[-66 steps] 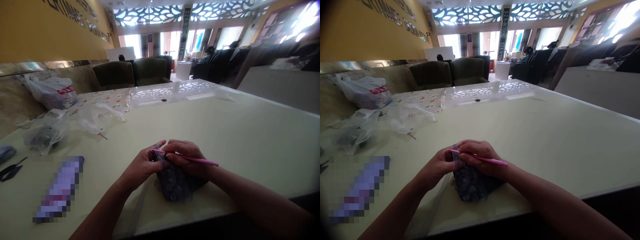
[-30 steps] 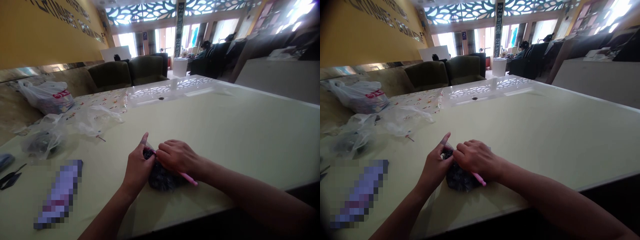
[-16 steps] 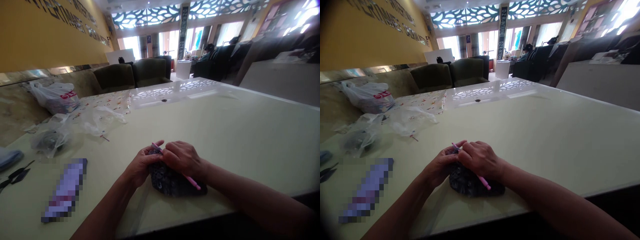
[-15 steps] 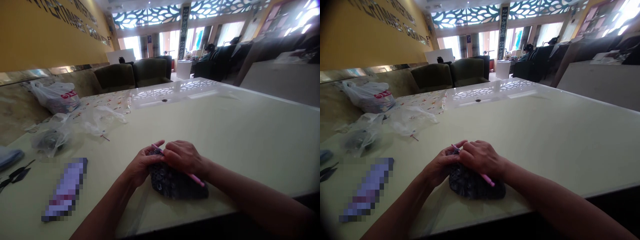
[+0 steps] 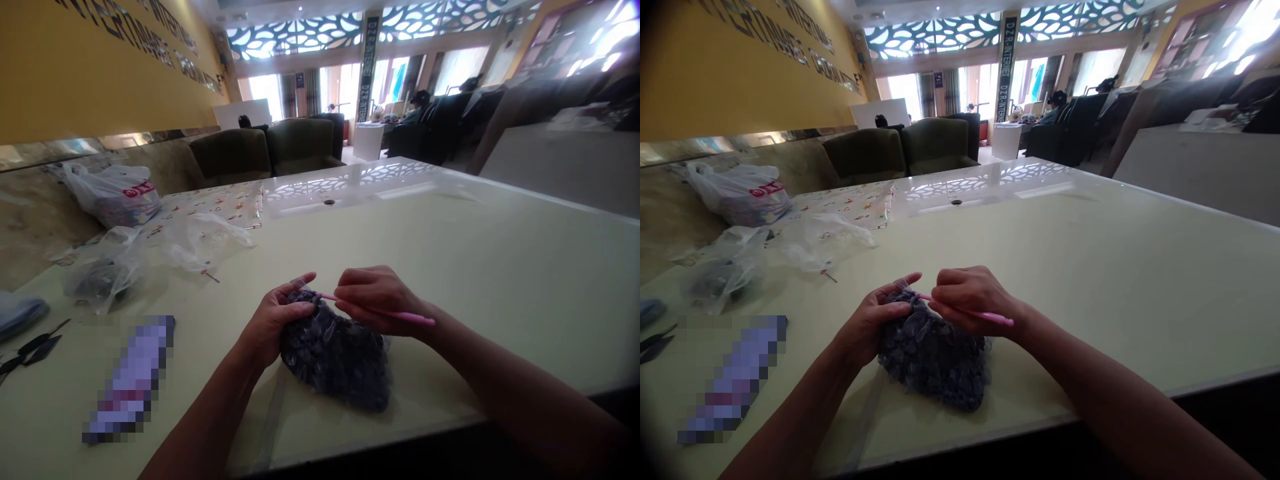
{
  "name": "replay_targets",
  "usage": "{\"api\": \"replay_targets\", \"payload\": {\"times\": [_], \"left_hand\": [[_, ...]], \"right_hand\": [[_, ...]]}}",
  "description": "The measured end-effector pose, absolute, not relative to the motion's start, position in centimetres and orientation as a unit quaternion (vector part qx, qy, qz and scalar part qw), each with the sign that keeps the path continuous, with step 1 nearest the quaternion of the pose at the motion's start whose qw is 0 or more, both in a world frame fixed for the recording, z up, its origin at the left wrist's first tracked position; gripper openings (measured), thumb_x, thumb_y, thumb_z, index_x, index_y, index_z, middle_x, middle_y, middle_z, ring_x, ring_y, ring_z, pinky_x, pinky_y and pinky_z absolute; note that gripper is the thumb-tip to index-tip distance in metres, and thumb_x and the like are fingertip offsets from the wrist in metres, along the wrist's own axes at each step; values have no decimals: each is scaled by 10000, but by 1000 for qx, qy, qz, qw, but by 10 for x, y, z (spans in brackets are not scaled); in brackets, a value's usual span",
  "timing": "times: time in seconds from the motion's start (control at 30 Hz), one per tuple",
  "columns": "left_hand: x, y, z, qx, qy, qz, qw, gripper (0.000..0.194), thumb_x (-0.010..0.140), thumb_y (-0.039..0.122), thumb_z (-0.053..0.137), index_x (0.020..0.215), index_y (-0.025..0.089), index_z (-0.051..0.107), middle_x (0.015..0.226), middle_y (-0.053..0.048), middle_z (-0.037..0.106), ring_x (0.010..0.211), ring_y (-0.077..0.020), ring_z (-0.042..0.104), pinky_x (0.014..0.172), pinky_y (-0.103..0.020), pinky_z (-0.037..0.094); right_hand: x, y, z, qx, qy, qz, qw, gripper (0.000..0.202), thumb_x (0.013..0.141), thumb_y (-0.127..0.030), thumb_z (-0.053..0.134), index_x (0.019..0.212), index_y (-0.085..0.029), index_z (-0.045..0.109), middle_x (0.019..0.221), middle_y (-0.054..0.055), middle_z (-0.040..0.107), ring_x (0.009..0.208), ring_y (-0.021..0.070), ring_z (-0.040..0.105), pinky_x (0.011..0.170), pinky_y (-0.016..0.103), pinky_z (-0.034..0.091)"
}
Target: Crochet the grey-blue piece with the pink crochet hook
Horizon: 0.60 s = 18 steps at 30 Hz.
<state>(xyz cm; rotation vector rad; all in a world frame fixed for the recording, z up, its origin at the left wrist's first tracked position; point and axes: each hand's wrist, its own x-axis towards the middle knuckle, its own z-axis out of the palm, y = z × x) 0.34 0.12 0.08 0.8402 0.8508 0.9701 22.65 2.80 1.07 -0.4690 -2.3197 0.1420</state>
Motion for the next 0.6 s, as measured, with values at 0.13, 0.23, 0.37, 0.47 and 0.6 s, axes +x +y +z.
{"api": "replay_targets", "payload": {"times": [0.13,0.23,0.37,0.47,0.6], "left_hand": [[3,0,0,407,400,437,695,597,655,175,849,1234,182,704,929,-54,750,772,-139,657,788,-266,479],[8,-2,-2,406,401,446,690,570,653,197,865,1205,191,722,937,-42,747,786,-130,651,793,-252,481],[18,-6,-8,391,406,489,666,582,657,212,873,1217,232,715,972,-26,757,907,-153,663,893,-269,482],[23,-10,-11,403,410,498,649,566,690,244,857,1235,246,704,1163,-55,739,1111,-220,638,998,-323,462],[16,-8,-7,536,389,456,594,396,854,364,707,1229,237,710,1325,-82,666,1283,-276,545,1104,-398,386]], "right_hand": [[232,33,15,-180,-854,293,389,282,985,-250,524,791,-118,681,816,64,627,676,107,570,607,234,442],[226,34,9,-192,-828,350,393,269,979,-275,538,800,-122,669,831,62,633,726,120,585,646,242,465],[206,21,-9,-258,-821,273,429,257,967,-333,551,811,-142,622,838,38,617,692,99,543,626,219,431],[198,10,-15,-328,-807,241,427,268,977,-352,530,798,-159,584,652,-32,533,549,64,436,532,185,347],[204,11,-7,-327,-748,330,474,255,948,-352,556,779,-163,577,657,-25,538,584,75,453,530,176,363]]}}
